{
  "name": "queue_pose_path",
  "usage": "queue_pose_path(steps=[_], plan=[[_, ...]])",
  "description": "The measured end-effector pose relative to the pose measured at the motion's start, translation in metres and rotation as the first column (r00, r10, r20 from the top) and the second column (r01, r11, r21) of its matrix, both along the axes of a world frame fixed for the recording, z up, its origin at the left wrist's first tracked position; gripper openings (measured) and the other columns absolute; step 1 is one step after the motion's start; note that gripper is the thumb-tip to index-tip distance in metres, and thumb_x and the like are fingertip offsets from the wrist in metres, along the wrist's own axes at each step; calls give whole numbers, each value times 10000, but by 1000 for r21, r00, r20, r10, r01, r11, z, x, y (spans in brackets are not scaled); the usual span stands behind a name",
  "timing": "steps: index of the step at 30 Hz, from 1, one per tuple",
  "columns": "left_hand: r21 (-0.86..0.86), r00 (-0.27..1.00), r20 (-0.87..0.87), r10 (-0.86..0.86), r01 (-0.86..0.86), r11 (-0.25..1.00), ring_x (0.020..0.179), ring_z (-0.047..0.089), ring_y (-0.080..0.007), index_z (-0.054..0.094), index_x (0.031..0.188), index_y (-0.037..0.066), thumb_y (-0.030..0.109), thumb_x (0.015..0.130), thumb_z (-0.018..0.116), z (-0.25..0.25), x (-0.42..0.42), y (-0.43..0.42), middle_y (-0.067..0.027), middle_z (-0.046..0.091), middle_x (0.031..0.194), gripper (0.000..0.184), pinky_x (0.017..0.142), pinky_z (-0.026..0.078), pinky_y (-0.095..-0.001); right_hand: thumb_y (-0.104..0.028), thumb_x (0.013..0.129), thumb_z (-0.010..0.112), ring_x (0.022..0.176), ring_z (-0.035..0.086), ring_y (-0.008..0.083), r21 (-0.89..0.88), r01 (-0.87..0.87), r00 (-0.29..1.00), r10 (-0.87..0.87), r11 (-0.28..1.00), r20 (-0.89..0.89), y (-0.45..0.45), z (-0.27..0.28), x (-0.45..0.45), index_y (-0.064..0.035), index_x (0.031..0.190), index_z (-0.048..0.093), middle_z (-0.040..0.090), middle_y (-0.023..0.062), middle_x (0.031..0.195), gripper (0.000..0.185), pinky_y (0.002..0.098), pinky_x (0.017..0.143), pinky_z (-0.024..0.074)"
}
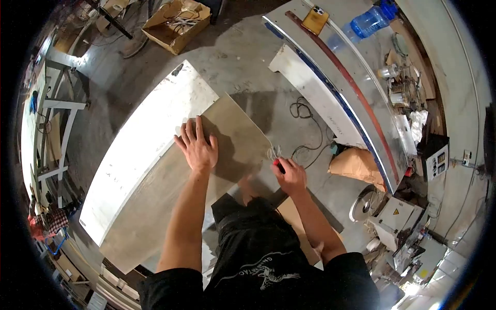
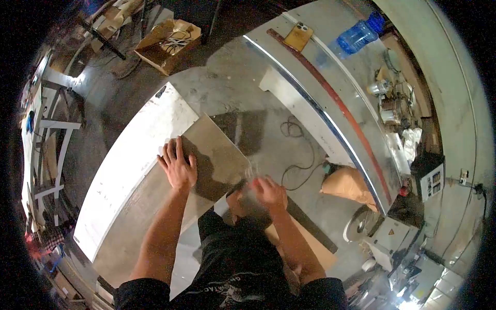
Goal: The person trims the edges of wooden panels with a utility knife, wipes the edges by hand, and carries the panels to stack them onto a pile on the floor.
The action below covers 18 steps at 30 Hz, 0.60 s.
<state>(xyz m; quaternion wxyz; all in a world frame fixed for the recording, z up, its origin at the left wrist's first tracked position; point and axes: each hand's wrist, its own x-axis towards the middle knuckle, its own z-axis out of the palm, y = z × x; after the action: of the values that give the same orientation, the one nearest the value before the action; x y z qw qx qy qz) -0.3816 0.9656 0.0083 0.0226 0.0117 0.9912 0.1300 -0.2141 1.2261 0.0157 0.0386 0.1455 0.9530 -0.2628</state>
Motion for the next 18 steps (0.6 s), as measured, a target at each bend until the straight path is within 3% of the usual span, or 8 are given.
queue_pose_path(steps=[2, 3, 6, 7, 10, 11, 14, 18], plan=[[1, 999, 52, 11, -11, 1000, 1520, 194, -350, 297, 1591, 183, 333, 925, 553, 4, 1, 1, -151, 305, 1599, 729, 1235, 47, -612, -402, 914, 680, 860, 655, 327, 115, -67, 997, 71, 991, -33, 8, -16, 16, -117, 1074, 704, 674, 72, 940, 328, 446, 748, 505], [-1, 999, 54, 4, -4, 1000, 1520, 195, -350, 296, 1591, 179, 328, 922, 552, 6, 1, 1, -151, 304, 1600, 732, 1235, 48, -614, -388, 883, 717, 848, 654, 302, 93, -72, 995, 78, 993, -59, 7, 9, 4, -124, 1089, 707, 667, 60, 920, 336, 430, 739, 500], [-17, 998, 55, -27, 28, 999, 1518, 196, -355, 293, 1591, 162, 319, 915, 545, 6, 1, -2, -155, 302, 1600, 738, 1232, 49, -622, -369, 844, 763, 840, 683, 254, 207, -141, 972, 175, 968, -156, 31, 12, -19, -159, 1059, 718, 686, 14, 943, 304, 424, 724, 506], [-26, 998, 46, -38, 40, 999, 1516, 196, -360, 292, 1591, 154, 317, 915, 540, 4, 0, -2, -161, 302, 1598, 738, 1230, 49, -626, -342, 812, 794, 743, 667, 260, 256, -209, 942, 265, 944, -207, 41, 7, -23, -130, 995, 728, 677, 23, 886, 288, 418, 666, 497], [-25, 998, 23, -64, 64, 998, 1510, 198, -379, 283, 1592, 132, 318, 915, 531, 3, 0, -3, -179, 298, 1592, 745, 1225, 49, -639, -332, 813, 790, 680, 655, 266, 179, -315, 922, 346, 932, -176, 55, 4, -43, -131, 966, 735, 672, 27, 844, 259, 406, 615, 487], [-21, 997, 14, -76, 77, 997, 1508, 198, -387, 279, 1592, 125, 320, 915, 529, 4, 1, -3, -186, 296, 1590, 748, 1224, 49, -643, -340, 831, 773, 671, 654, 266, 228, -355, 901, 397, 907, -175, 52, 14, -57, -132, 964, 738, 670, 18, 833, 250, 409, 597, 485], [-27, 997, 41, -73, 74, 997, 1504, 197, -402, 272, 1593, 118, 320, 915, 527, 4, -1, -1, -198, 289, 1586, 752, 1220, 49, -652, -359, 868, 739, 697, 667, 276, 229, -393, 901, 423, 891, -99, 56, 16, -75, -128, 1017, 741, 684, 31, 867, 275, 410, 618, 500], [-57, 995, 47, -84, 86, 995, 1505, 194, -401, 265, 1594, 115, 322, 918, 523, 3, 1, -1, -196, 272, 1594, 753, 1220, 48, -651, -413, 903, 700, 737, 685, 294, 241, -426, 870, 468, 872, -156, 56, 14, -112, -134, 1100, 738, 703, 54, 930, 344, 406, 648, 524]])
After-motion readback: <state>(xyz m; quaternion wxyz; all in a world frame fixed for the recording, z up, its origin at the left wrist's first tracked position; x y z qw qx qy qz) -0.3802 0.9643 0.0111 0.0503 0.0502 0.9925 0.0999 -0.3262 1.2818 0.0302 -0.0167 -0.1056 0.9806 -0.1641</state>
